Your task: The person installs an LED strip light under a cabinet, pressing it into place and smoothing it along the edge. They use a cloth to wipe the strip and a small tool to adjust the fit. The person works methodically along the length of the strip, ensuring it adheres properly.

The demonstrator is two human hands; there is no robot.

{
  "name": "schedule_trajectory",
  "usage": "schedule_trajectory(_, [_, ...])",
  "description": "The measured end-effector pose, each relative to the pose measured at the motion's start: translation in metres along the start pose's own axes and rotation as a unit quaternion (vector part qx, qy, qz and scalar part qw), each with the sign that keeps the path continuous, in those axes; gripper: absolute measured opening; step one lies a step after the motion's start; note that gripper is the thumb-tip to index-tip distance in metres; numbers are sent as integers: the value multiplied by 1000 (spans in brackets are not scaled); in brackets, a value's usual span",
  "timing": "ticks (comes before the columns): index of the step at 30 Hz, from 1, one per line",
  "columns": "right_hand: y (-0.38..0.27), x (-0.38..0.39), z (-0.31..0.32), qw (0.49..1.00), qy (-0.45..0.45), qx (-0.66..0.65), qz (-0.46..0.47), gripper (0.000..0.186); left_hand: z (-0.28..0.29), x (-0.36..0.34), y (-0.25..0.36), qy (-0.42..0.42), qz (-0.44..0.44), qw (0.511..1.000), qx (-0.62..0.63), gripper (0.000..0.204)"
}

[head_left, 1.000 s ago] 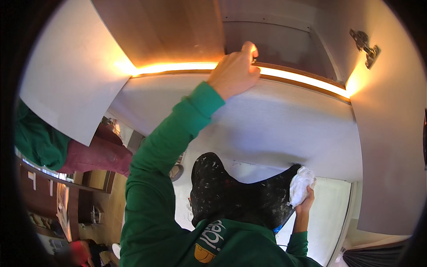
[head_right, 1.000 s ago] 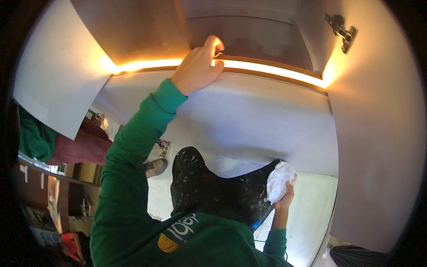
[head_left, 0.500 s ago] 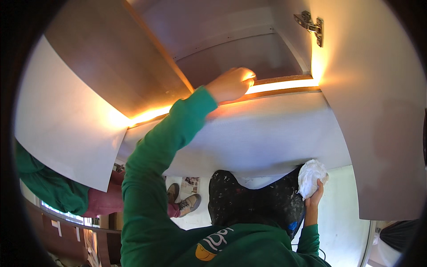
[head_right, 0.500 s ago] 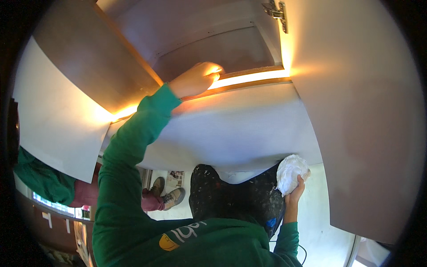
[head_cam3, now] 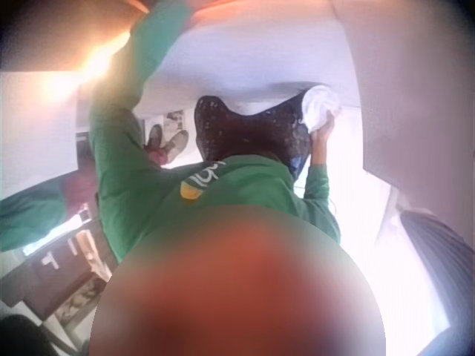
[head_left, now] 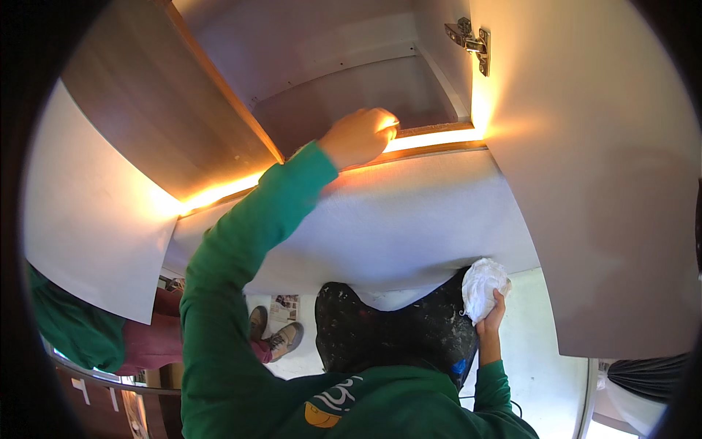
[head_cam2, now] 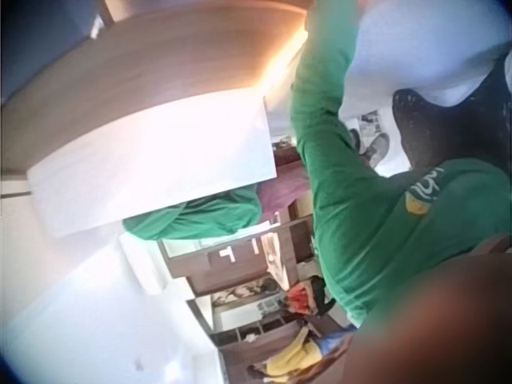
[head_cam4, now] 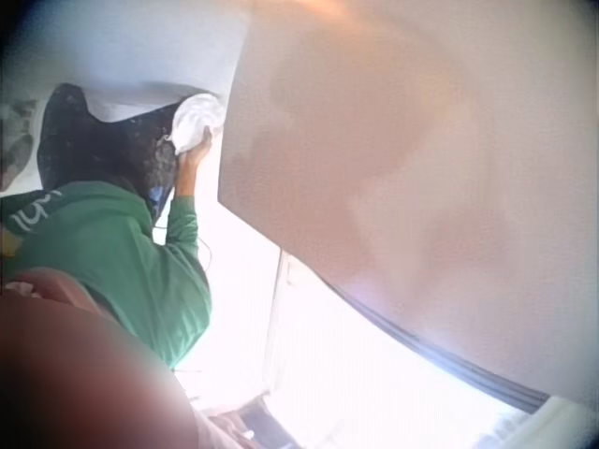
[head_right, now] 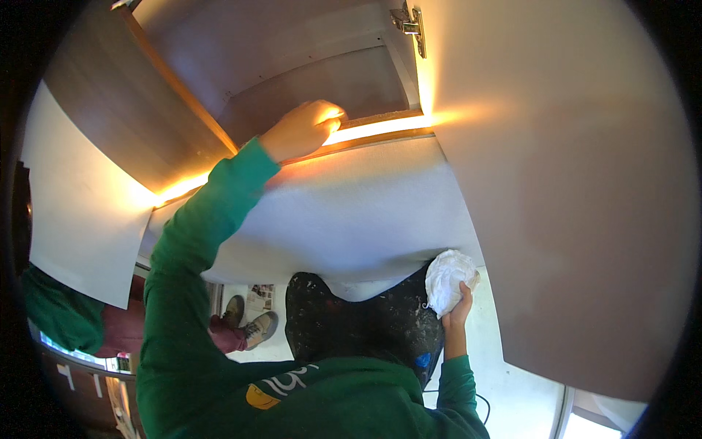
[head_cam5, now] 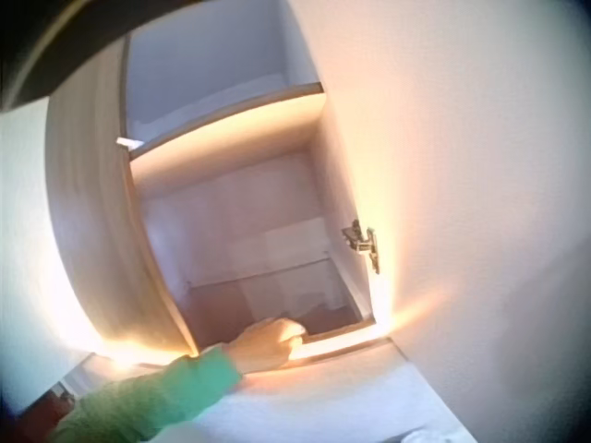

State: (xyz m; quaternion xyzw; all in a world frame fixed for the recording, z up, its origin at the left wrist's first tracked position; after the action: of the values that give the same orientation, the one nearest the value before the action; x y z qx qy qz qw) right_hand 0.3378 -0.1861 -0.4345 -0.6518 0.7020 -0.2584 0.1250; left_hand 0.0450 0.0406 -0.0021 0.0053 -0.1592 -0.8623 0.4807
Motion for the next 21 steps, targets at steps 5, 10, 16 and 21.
schedule_trajectory(5, [-1, 2, -3, 1000, -10, -3, 19, 66, -19, -74, 56, 15, -90, 995, 44, 29])
schedule_trajectory(10, [2, 7, -7, 999, 15, -23, 36, 68, -6, -29, 26, 40, -97, 994, 41, 33])
schedule_trajectory(16, [-1, 4, -8, 999, -19, -37, 21, 67, -2, -21, 38, 23, -33, 999, 2, 28])
schedule_trajectory(21, [0, 0, 0, 999, -22, -26, 1, 67, -22, -61, 62, 65, -90, 994, 23, 29])
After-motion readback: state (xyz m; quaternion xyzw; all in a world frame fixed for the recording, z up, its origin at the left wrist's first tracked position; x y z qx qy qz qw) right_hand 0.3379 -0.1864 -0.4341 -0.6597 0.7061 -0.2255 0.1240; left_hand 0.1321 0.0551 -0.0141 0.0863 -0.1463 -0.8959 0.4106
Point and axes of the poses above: each hand's wrist, its own x-axis away from the middle knuckle, its own z-axis out of the back of the hand, y = z × x, the point moved 2 cm from there along -x, towards the middle knuckle, and after that the axes turned 15 degrees about -y, right-handed, at the moved point
